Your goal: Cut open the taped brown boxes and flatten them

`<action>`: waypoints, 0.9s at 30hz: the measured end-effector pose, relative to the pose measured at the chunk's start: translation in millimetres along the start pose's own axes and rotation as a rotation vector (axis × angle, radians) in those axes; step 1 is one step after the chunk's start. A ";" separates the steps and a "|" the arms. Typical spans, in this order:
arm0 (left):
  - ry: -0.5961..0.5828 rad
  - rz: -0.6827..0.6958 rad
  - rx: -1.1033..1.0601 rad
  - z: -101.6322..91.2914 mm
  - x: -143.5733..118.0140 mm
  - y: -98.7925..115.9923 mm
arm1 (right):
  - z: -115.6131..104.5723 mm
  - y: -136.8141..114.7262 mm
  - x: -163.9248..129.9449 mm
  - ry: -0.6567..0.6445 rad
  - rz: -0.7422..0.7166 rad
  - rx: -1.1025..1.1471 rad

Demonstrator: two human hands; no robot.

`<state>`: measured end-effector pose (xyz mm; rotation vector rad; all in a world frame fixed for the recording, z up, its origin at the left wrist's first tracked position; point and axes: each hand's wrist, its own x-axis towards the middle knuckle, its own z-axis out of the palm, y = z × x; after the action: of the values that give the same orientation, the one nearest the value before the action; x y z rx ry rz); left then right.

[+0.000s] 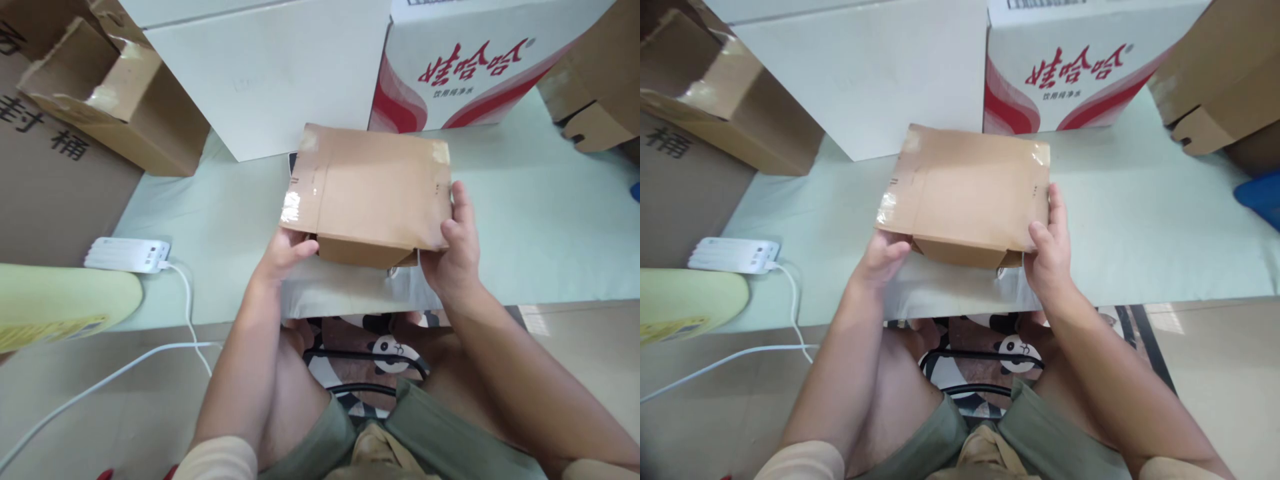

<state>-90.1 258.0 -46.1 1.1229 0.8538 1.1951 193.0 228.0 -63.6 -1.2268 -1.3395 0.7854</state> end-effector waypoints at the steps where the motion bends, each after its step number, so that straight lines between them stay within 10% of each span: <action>1: -0.016 -0.005 0.053 1.2 0.4 -2.2 | 0.6 -3.7 -0.3 -0.013 -0.027 0.011; 14: 0.092 0.000 0.271 -0.6 4.5 -4.5 | -8.1 -19.8 -4.3 -0.133 -0.131 -0.255; 27: 0.268 0.301 0.658 -8.3 3.6 -16.5 | 7.9 -21.2 -7.9 0.040 0.029 0.002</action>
<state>-92.9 263.3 -63.9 1.6883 1.3815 1.3732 179.6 216.8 -47.2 -1.2561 -1.2910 0.7785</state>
